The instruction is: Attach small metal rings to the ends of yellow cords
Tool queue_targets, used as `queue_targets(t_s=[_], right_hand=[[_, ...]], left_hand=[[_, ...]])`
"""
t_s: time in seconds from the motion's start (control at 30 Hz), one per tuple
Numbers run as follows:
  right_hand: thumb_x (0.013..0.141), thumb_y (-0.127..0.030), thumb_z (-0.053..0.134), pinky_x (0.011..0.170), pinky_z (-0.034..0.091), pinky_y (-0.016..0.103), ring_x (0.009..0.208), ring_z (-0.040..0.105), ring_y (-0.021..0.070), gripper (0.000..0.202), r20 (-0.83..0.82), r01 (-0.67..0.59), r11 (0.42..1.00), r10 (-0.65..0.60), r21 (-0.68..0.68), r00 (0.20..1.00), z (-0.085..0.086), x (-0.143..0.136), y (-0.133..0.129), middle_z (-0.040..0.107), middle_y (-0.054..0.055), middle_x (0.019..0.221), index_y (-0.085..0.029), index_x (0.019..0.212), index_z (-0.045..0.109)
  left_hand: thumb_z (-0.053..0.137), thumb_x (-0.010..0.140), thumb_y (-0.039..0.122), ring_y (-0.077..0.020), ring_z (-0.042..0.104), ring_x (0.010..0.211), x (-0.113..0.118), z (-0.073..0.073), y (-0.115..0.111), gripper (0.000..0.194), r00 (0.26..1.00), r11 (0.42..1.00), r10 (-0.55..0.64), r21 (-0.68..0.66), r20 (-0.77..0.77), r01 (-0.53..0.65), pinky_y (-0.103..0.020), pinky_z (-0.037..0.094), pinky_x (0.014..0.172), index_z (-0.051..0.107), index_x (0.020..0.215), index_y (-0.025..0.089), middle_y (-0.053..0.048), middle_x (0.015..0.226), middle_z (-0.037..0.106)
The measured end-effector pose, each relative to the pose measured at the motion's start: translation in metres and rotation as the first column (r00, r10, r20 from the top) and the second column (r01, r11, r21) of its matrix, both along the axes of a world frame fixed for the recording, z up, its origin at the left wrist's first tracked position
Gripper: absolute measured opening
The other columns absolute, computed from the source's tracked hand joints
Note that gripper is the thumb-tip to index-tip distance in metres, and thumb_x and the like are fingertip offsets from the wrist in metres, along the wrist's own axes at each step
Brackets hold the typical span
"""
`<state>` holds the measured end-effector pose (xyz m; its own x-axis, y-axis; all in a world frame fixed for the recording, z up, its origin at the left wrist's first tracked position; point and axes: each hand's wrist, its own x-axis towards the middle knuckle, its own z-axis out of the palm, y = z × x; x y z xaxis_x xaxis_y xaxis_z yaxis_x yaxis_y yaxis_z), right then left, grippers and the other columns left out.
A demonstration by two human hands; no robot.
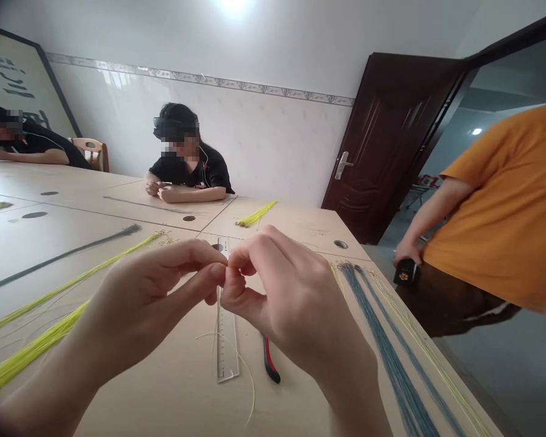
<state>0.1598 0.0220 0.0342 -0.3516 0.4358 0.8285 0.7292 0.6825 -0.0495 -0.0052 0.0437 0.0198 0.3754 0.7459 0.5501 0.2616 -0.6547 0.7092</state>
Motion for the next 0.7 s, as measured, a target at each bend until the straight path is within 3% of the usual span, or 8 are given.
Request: queue_targets(t_s=[0.13,0.3,0.37,0.47,0.57,0.7], right_hand=[[0.08,-0.017,0.058,0.059,0.041,0.018,0.062,0.052,0.006,0.009,-0.033,0.048,0.998,-0.047,0.026,0.998,-0.002,-0.005,-0.002,0.055,-0.004,0.067,-0.017,0.073,0.052],[0.079,-0.022,0.059,0.055,0.042,0.017,0.057,0.049,0.0062,0.009,-0.157,0.082,0.996,-0.084,-0.022,0.984,-0.003,-0.012,-0.005,0.054,-0.006,0.065,-0.02,0.073,0.053],[0.078,-0.019,0.059,0.056,0.041,0.017,0.058,0.05,0.0062,0.009,-0.167,0.072,0.997,-0.077,-0.035,0.983,-0.003,-0.012,-0.005,0.056,-0.006,0.067,-0.02,0.073,0.052],[0.078,-0.016,0.058,0.057,0.041,0.017,0.063,0.054,0.0064,0.009,-0.116,0.047,0.999,-0.049,-0.014,0.992,-0.003,-0.01,-0.002,0.059,-0.005,0.07,-0.019,0.073,0.051],[0.079,-0.016,0.058,0.058,0.04,0.018,0.063,0.054,0.0062,0.009,-0.049,0.016,1.0,-0.015,0.022,0.999,-0.003,-0.007,0.0,0.059,-0.004,0.07,-0.018,0.073,0.051],[0.084,-0.018,0.055,0.057,0.04,0.021,0.062,0.052,0.0074,0.011,0.062,0.038,0.998,-0.041,0.041,0.997,-0.004,-0.005,0.002,0.057,-0.002,0.068,-0.016,0.074,0.053]], left_hand=[[0.05,0.088,0.018,-0.0067,0.049,0.062,0.004,-0.005,-0.006,0.01,0.99,0.959,0.143,0.246,0.003,-0.139,-0.016,0.037,0.051,0.055,0.08,0.022,0.006,0.071,0.056],[0.048,0.089,0.012,-0.0081,0.048,0.064,0.007,-0.009,-0.01,0.008,0.985,0.861,0.172,0.482,0.026,-0.163,-0.023,0.039,0.063,0.052,0.084,0.017,0.002,0.075,0.055],[0.048,0.088,0.012,-0.0075,0.047,0.063,0.007,-0.008,-0.01,0.01,0.986,0.891,0.15,0.424,0.067,-0.164,-0.021,0.038,0.058,0.051,0.081,0.018,0.003,0.072,0.053],[0.048,0.089,0.018,-0.0066,0.047,0.06,0.003,-0.003,-0.007,0.013,0.994,0.978,0.069,0.189,0.079,-0.083,-0.016,0.036,0.049,0.053,0.077,0.02,0.005,0.067,0.054],[0.046,0.09,0.024,-0.0065,0.048,0.058,-0.001,0.001,-0.004,0.018,0.999,0.999,-0.026,0.02,0.039,0.025,-0.015,0.037,0.049,0.055,0.075,0.022,0.007,0.064,0.056],[0.046,0.089,0.022,-0.007,0.047,0.059,-0.002,-0.001,-0.004,0.015,0.996,0.992,0.07,0.11,-0.048,-0.065,-0.015,0.034,0.046,0.053,0.076,0.021,0.006,0.069,0.057]])
